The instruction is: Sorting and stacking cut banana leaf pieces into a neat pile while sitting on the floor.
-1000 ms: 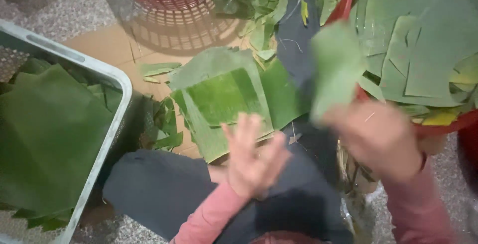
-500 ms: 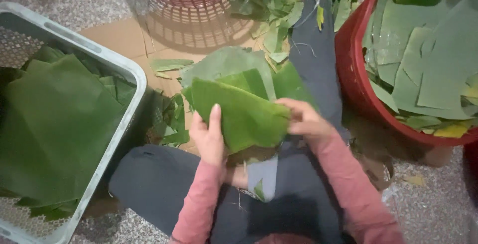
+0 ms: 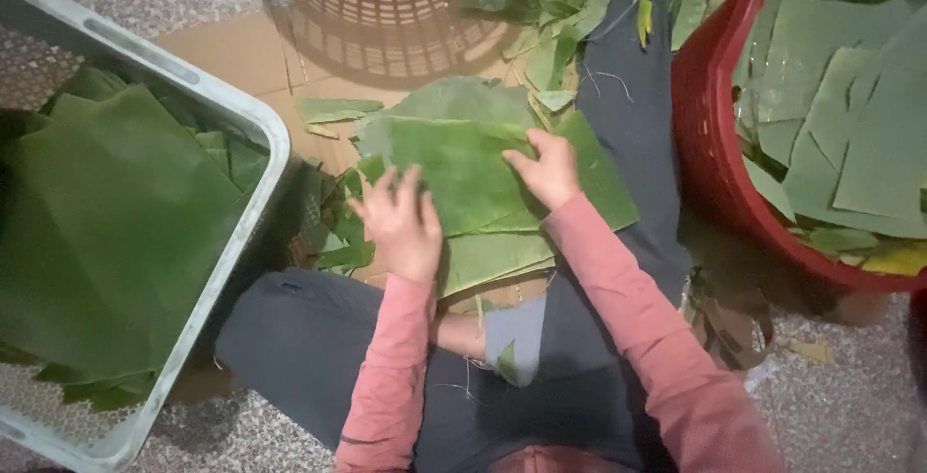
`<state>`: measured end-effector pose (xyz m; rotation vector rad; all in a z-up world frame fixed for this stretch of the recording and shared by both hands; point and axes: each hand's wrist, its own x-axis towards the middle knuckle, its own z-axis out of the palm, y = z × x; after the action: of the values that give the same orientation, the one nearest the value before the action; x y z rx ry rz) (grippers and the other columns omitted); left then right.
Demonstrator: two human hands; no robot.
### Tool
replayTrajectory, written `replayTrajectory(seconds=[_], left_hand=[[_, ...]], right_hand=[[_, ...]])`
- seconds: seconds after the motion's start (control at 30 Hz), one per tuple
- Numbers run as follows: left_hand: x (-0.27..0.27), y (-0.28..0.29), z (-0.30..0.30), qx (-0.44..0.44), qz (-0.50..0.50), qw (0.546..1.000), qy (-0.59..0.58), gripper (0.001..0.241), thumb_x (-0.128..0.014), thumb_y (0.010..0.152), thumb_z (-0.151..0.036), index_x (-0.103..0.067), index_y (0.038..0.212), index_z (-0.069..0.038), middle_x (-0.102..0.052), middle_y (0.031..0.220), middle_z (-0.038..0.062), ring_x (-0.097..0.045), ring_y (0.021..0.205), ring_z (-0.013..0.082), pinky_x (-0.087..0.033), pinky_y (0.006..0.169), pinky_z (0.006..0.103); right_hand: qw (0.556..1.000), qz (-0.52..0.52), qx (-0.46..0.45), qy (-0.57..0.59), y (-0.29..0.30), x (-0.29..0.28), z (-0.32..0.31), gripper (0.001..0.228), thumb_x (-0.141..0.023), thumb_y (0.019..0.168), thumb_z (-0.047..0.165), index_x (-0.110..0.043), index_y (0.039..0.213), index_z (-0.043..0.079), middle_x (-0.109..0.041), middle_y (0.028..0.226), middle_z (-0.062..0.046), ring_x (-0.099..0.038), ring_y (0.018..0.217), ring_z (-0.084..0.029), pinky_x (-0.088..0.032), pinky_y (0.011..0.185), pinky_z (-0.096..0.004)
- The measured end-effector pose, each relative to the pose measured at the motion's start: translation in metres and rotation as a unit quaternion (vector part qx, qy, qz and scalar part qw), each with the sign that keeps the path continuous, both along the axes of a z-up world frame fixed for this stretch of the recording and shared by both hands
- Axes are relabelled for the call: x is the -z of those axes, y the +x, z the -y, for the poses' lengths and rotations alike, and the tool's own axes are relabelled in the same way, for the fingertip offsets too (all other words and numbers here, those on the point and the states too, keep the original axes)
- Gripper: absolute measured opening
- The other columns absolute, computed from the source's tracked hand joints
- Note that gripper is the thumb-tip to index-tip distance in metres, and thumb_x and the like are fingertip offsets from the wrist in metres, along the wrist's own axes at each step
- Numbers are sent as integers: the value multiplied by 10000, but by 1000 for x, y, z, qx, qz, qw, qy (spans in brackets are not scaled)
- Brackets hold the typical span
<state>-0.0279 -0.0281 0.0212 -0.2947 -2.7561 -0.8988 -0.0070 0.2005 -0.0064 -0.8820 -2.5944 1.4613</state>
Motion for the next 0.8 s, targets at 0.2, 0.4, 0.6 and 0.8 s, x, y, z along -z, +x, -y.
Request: replayTrajectory(seconds=[0.2, 0.4, 0.6, 0.8], left_hand=[[30, 14, -18, 144, 15, 977, -154, 210, -748, 829, -185, -759, 1020, -269, -681, 1229, 68, -572, 1292, 285, -88, 1115, 831], [32, 20, -19, 135, 36, 975, -174, 275, -761, 807, -187, -737, 1069, -264, -650, 1303, 80, -533, 1348, 300, -131, 1098, 836], [36, 22, -17, 137, -9, 983, -121, 257, -742, 881, -211, -736, 1136, -245, -637, 1356, 95, -526, 1374, 306, -54, 1139, 789], [-12, 53, -37, 240, 156, 911, 297, 513, -730, 943, -195, -554, 1417, -110, -519, 1510, 157, -462, 1429, 300, -181, 1247, 512]], right_hand=[[981, -29, -41, 190, 20, -45, -1, 373, -799, 912, 258, -718, 1207, 44, -728, 1051, -169, -703, 1034, -352, -558, 894, -464], [928, 189, -50, 318, 73, -97, -31, 722, -715, 940, 463, -492, 1522, 99, -623, 1219, -235, -625, 1167, -427, -523, 936, -567], [992, 25, 64, 102, 132, -88, -53, 537, -830, 873, 173, -663, 1373, 71, -731, 1080, -230, -713, 992, -372, -587, 823, -470], [940, -150, 140, -271, 158, -159, -40, 470, -693, 858, 11, -622, 1313, -87, -718, 1046, -227, -704, 893, -252, -609, 832, -459]])
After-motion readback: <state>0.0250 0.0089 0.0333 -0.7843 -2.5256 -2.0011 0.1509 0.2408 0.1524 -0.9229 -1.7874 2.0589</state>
